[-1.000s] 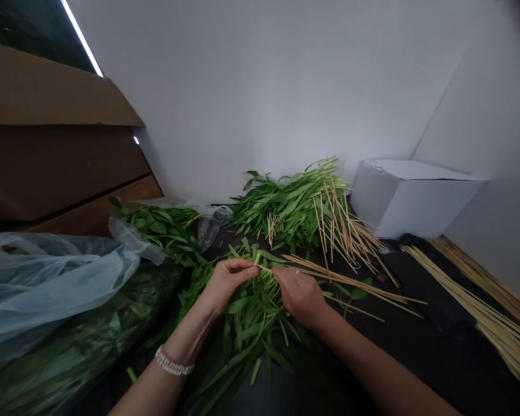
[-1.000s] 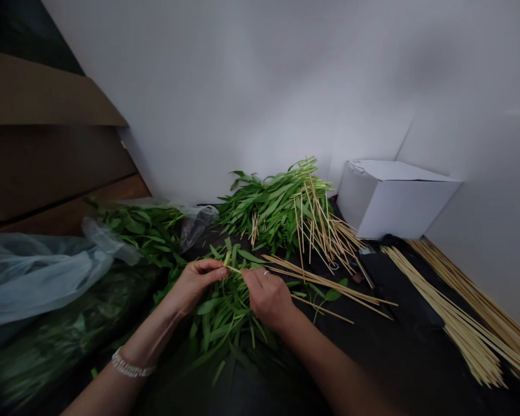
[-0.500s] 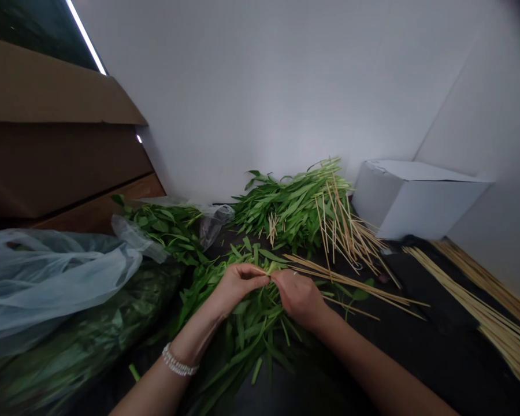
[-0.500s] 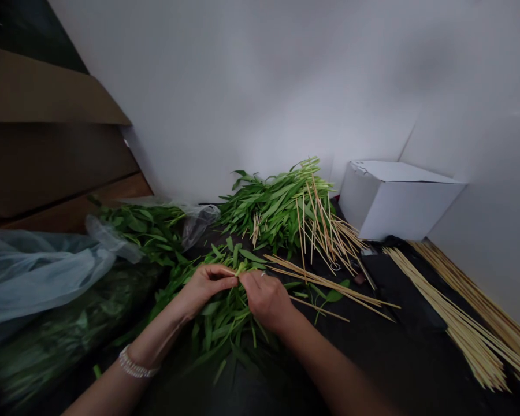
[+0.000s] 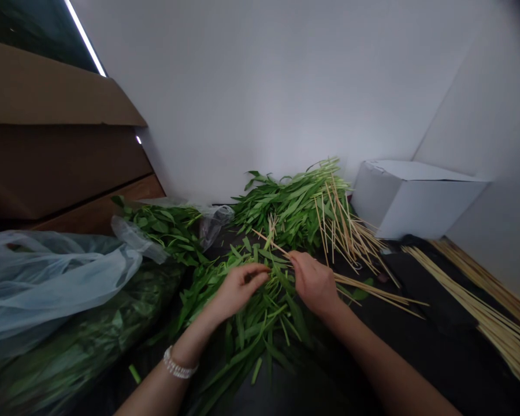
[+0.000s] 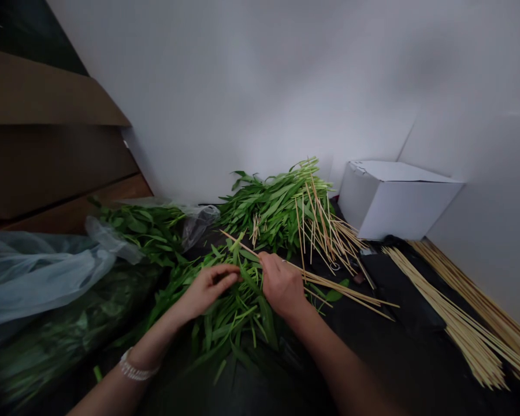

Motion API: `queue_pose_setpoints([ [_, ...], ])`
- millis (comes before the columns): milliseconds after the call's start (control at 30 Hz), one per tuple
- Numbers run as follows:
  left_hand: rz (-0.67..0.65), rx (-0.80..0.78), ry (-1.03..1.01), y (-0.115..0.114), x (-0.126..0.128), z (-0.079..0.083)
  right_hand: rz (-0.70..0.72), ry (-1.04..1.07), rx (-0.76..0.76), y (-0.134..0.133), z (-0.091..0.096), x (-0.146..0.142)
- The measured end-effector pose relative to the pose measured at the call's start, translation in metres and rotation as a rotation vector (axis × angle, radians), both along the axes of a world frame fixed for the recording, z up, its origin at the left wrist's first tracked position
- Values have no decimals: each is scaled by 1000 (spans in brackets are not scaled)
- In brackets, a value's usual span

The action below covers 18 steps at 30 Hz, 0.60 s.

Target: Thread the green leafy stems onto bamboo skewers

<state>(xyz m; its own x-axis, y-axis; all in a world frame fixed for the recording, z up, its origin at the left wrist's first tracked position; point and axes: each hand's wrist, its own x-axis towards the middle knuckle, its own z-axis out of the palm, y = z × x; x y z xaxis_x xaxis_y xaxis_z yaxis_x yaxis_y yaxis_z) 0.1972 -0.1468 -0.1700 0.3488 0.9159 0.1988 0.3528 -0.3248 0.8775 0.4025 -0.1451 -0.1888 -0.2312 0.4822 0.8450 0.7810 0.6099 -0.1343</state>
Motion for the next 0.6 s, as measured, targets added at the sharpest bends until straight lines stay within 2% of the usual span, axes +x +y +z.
queue_pose_setpoints([
  [67,-56,160,249,-4,4,-3,-4,-11,-4,0,1,0],
  [133,-46,289,456,-5,4,-5,-6,-31,-9,0,1,0],
  [233,14,354,628,-5,2,-7,-11,-50,-13,-1,0,0],
  [400,82,344,659,-1,-1,-9,-20,-44,-4,-1,0,-1],
  [600,359,364,629,6,-16,-2,-19,-28,0,0,1,1],
])
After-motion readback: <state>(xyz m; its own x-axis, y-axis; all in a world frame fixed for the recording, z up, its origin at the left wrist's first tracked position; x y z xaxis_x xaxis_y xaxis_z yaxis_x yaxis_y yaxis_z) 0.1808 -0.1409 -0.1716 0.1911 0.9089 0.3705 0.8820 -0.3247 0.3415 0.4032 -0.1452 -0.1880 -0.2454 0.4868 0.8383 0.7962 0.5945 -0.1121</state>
